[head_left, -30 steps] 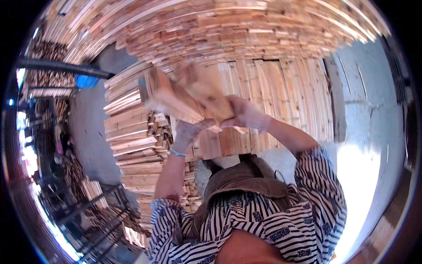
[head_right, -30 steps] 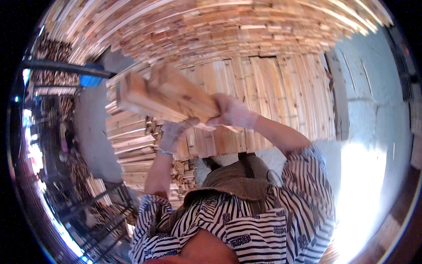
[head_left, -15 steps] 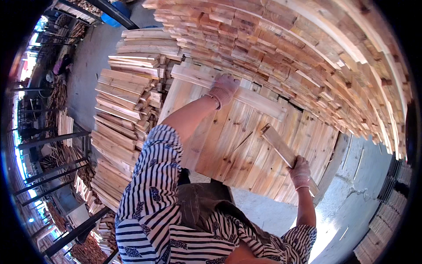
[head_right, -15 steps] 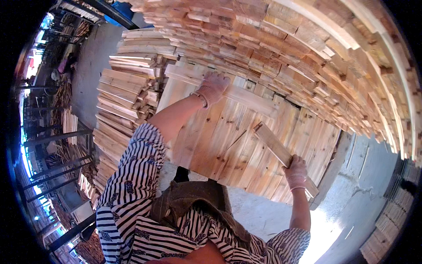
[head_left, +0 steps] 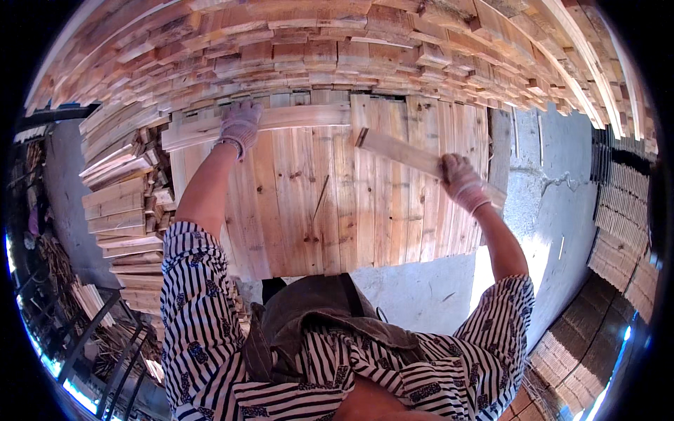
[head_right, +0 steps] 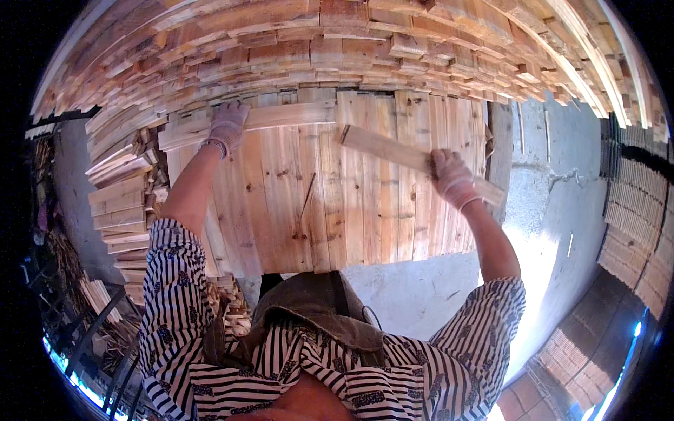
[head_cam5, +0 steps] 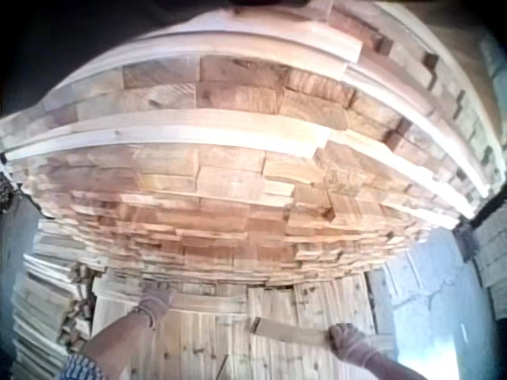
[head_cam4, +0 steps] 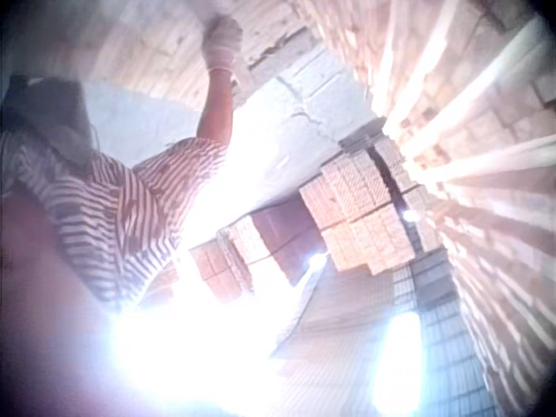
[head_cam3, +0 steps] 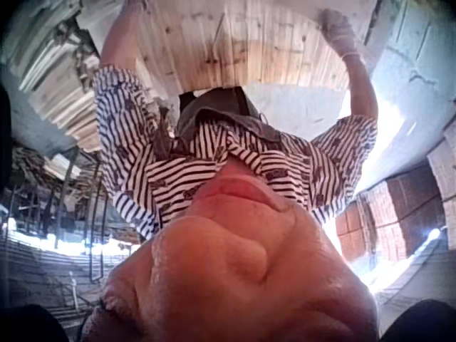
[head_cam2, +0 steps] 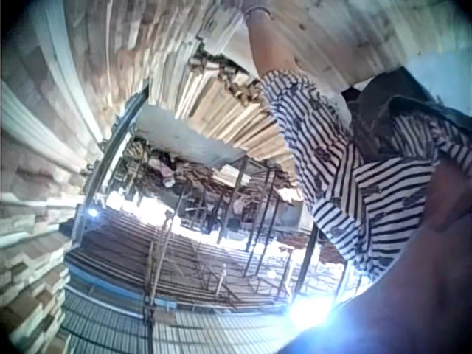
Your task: The person picks up several wooden planks from a large pile and stacks them neatly onto a pallet in a manufacturing facility.
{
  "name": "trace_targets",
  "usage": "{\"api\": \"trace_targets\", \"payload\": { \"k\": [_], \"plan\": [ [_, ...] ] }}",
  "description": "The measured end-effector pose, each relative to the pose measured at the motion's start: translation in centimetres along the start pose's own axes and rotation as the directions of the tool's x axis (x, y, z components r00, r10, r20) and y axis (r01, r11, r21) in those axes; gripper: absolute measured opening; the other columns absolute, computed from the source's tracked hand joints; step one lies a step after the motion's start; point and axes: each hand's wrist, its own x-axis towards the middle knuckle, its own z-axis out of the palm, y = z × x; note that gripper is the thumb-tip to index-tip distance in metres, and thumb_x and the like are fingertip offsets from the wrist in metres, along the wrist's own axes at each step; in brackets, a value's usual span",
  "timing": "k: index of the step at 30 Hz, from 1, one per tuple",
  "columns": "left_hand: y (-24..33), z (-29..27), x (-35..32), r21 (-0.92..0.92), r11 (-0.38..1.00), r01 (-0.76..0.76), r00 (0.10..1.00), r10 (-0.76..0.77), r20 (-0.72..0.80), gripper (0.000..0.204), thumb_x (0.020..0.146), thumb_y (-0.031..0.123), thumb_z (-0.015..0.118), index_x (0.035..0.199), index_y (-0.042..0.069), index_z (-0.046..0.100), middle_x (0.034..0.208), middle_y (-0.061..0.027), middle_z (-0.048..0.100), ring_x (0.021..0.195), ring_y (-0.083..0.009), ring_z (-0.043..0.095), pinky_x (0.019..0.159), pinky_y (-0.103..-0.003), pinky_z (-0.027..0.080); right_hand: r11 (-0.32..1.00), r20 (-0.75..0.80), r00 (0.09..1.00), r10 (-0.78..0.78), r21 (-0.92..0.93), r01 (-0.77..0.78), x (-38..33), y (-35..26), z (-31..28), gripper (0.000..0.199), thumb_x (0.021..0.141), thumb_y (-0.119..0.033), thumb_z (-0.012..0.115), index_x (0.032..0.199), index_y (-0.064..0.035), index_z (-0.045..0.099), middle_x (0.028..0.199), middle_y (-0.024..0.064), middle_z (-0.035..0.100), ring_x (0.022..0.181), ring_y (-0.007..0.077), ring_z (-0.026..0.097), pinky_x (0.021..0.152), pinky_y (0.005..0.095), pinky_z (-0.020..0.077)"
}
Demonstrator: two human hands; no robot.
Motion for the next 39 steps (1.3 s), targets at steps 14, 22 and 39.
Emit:
{"api": "trace_targets", "payload": {
  "k": [14,22,39],
  "plan": [
    [2.4,3.2,-3.6,-0.141,0.974,0.178,0.779,-0.228,-0.584,0.04,0.091,0.025,0.054,0.127,0.008,0.055,0.128,-0.0167,0.055,0.126,-0.0326,0.049,0.112,-0.049,0.034,0.979,0.121,0.993,0.019,-0.202,0.005,10.9,1.4,3.7,0.073,0.087,-0.018,0.07,0.149,-0.0068,0.034,0.143,0.0221,0.048,0.124,0.0416,0.052,0.102,0.0493,0.047],
    [12.4,12.6,-27.9,-0.592,0.787,0.173,0.92,-0.344,-0.188,0.077,0.079,0.031,0.072,0.144,0.003,0.041,0.156,-0.0185,0.032,0.147,-0.0411,0.025,0.121,-0.054,0.02,0.716,-0.375,0.806,-0.457,-0.693,0.084,7.3,-11.5,11.2,0.075,0.094,-0.052,0.05,0.149,-0.0027,0.035,0.149,0.0225,0.042,0.13,0.0434,0.047,0.106,0.0551,0.0421],
    [14.9,40.0,-92.3,-0.59,-0.744,-0.314,-0.658,-0.278,0.7,0.096,0.083,0.064,0.065,0.145,-0.005,0.04,0.136,-0.027,0.055,0.12,-0.0361,0.058,0.103,-0.041,0.044,0.647,0.542,0.446,-0.712,0.258,0.718,-22.6,-60.9,16.9,0.054,0.094,-0.033,0.064,0.138,-0.0041,0.051,0.12,0.0208,0.067,0.111,0.0325,0.066,0.094,0.0406,0.0514]
  ]
}}
